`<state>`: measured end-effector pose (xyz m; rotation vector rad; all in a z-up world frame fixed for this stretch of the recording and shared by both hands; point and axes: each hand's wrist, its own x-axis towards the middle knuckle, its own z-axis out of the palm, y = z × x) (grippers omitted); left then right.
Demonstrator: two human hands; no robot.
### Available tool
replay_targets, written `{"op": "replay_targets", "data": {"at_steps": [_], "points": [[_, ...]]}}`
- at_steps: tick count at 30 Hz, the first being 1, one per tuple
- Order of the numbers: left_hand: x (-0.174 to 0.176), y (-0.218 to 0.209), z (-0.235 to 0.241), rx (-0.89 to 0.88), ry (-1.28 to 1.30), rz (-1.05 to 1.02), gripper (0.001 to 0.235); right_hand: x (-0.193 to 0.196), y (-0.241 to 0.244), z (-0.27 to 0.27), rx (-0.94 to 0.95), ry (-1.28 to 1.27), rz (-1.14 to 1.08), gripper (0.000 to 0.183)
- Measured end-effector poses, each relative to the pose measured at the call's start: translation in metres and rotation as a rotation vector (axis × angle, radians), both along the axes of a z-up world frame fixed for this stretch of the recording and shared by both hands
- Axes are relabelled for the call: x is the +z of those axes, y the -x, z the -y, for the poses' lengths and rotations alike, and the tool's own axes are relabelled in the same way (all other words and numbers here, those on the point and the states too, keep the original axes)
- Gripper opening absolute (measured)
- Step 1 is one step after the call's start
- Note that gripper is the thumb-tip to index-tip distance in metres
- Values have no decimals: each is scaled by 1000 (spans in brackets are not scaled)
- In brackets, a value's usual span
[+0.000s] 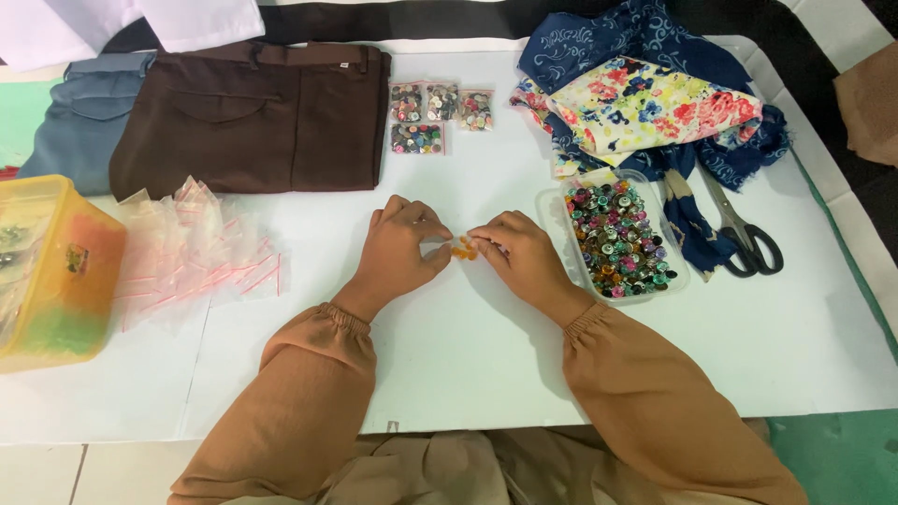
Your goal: The person sorts small black and multicolored buttons from a plastic container onto a white table. They place the sorted buttons into small clear plastic bags and then put the filled bags into a yellow plastic container.
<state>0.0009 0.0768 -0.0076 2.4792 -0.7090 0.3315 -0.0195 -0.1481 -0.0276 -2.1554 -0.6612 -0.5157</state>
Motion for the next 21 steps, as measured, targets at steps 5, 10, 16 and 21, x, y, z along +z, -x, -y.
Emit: {"op": "replay_targets", "data": {"at_steps": [5, 10, 16, 21], "points": [[-5, -3, 11, 20, 42, 137, 10, 49, 5, 43, -129, -25, 149, 17], [-6, -5, 52, -48, 145, 342, 13, 36, -20, 129, -288, 49, 250, 17], [0, -14, 128, -107, 165, 344, 13, 41, -11, 130, -264, 137, 92, 19], [7, -20, 170, -98, 70, 209, 6, 47, 0, 131, -174, 238, -264, 21]]}}
